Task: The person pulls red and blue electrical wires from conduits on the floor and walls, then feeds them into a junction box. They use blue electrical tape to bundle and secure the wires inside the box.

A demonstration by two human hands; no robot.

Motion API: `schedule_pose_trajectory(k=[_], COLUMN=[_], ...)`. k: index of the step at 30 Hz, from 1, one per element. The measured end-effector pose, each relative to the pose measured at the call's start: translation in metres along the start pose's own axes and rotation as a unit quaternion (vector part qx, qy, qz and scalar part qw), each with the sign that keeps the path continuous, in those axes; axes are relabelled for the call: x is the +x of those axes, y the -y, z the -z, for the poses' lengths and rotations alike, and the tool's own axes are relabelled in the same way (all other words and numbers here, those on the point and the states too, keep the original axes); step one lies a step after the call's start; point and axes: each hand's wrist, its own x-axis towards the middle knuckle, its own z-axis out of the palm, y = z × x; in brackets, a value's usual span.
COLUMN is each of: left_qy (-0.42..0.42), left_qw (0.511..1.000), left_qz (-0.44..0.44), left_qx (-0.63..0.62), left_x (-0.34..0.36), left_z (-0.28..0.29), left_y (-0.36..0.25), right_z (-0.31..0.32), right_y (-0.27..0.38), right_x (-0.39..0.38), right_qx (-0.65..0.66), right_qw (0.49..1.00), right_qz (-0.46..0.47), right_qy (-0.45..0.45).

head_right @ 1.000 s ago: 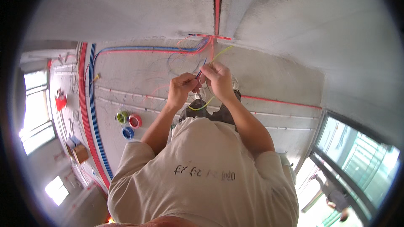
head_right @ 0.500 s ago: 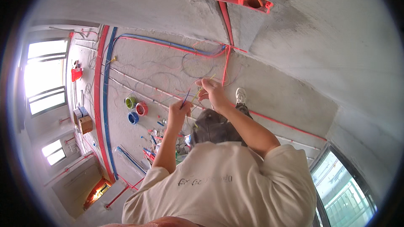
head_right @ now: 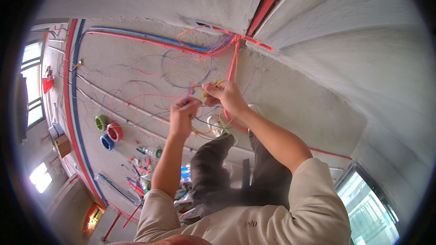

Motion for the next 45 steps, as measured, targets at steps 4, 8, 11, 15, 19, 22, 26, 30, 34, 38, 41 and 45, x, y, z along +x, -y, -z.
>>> schedule_pose_trajectory(k=[4,8,11,15,19,22,26,30,34,38,41,45], left_qy=[-0.091,-0.135,-0.126,-0.092,-0.044,-0.043,-0.055,-0.052,-0.038,-0.018,-0.006,0.002], left_qw=[0.991,0.941,0.910,0.928,0.972,0.983,0.987,0.988,0.991,0.993,0.993,0.994], left_qz=[-0.091,-0.260,-0.322,-0.309,-0.222,-0.176,-0.153,-0.142,-0.130,-0.119,-0.112,-0.107], left_qx=[0.045,0.168,0.229,0.185,0.070,0.030,0.021,0.029,0.017,-0.019,-0.027,-0.033], left_x=[0.094,0.169,0.208,0.237,0.257,0.268,0.270,0.266,0.263,0.262,0.259,0.256], left_z=[0.010,0.009,0.008,-0.001,0.000,-0.001,-0.007,-0.012,-0.014,-0.009,-0.006,-0.008], left_y=[0.026,0.040,0.048,0.067,0.085,0.097,0.104,0.105,0.105,0.108,0.108,0.106], right_z=[0.076,0.144,0.174,0.187,0.184,0.202,0.211,0.213,0.214,0.214,0.213,0.216], right_y=[-0.034,-0.058,-0.060,-0.071,-0.087,-0.095,-0.100,-0.103,-0.104,-0.106,-0.105,-0.107], right_x=[0.092,0.181,0.231,0.261,0.250,0.252,0.252,0.253,0.257,0.259,0.260,0.263], right_qx=[0.016,0.173,0.292,0.264,0.202,0.191,0.212,0.220,0.233,0.271,0.269,0.287], right_qw=[0.999,0.982,0.954,0.956,0.968,0.966,0.954,0.949,0.942,0.931,0.931,0.921], right_qz=[0.042,0.044,0.059,0.122,0.146,0.159,0.172,0.177,0.181,0.172,0.174,0.180], right_qy=[-0.002,-0.060,-0.035,0.033,0.027,0.076,0.125,0.139,0.157,0.173,0.172,0.194])
